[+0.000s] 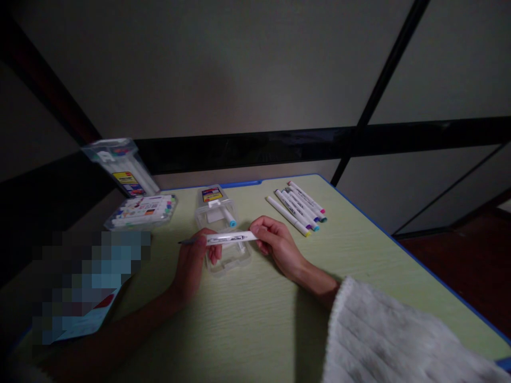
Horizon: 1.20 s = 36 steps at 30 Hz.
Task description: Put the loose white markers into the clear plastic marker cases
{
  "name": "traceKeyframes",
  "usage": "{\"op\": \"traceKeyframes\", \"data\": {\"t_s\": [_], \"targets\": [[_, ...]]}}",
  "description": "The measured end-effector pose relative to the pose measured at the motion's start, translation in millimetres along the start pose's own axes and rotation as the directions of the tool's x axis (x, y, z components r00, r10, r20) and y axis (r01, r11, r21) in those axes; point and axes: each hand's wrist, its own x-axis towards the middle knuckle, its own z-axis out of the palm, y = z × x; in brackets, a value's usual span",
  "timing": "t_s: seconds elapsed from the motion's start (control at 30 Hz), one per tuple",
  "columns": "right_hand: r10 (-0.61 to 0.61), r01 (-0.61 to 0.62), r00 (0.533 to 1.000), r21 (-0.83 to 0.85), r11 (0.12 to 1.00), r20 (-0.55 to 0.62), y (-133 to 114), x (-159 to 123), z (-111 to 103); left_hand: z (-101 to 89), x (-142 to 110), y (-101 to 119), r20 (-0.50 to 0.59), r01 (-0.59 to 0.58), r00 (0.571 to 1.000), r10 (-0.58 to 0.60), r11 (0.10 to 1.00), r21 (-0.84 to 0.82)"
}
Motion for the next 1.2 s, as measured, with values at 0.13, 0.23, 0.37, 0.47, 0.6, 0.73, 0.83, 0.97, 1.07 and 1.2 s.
{"op": "traceKeyframes", "data": {"t_s": [0.13,0.23,0.37,0.47,0.6,0.73,0.83,0.97,1.07,1.2], "targets": [[-0.041,0.041,0.999,0.007,0.999,-0.007,-0.8,-0.3,0.7,-0.1,0.0,-0.2,0.004,0.003,1.000,-0.003,1.000,-0.020],[-0.060,0.060,0.998,0.006,0.998,-0.007,-1.1,-1.0,1.4,0.0,0.2,0.3,0.004,0.003,1.000,-0.003,1.000,-0.017],[-0.085,0.085,0.996,0.022,0.996,0.005,-1.1,-1.3,2.2,0.0,0.6,0.7,0.002,0.002,1.000,-0.002,1.000,-0.016],[-0.101,0.101,0.995,0.028,0.995,0.009,-0.9,-1.1,2.2,-0.3,0.5,0.1,0.001,0.000,1.000,0.000,1.000,-0.025],[-0.106,0.105,0.994,0.026,0.994,0.023,-0.7,-1.3,1.3,0.0,0.4,0.3,-0.002,0.005,1.000,-0.005,0.999,-0.035],[-0.091,0.091,0.995,0.001,0.996,0.040,0.2,-1.9,-0.3,0.7,0.8,0.5,-0.008,0.014,1.000,-0.014,0.999,-0.038],[-0.090,0.091,0.994,-0.008,0.996,0.055,0.9,-2.1,-1.1,0.7,0.7,0.7,-0.008,0.017,1.000,-0.017,0.999,-0.034],[-0.100,0.102,0.992,-0.022,0.995,0.073,0.3,-2.4,-0.4,0.6,0.1,0.9,-0.012,0.023,1.000,-0.024,0.999,-0.033],[-0.110,0.113,0.991,-0.041,0.993,0.074,-0.7,-2.7,0.1,0.7,0.0,0.1,-0.015,0.035,0.999,-0.035,0.999,-0.041],[-0.113,0.116,0.992,-0.050,0.992,0.063,-0.8,-2.4,-0.9,0.4,0.1,-1.6,-0.018,0.036,0.999,-0.038,0.997,-0.067]]}}
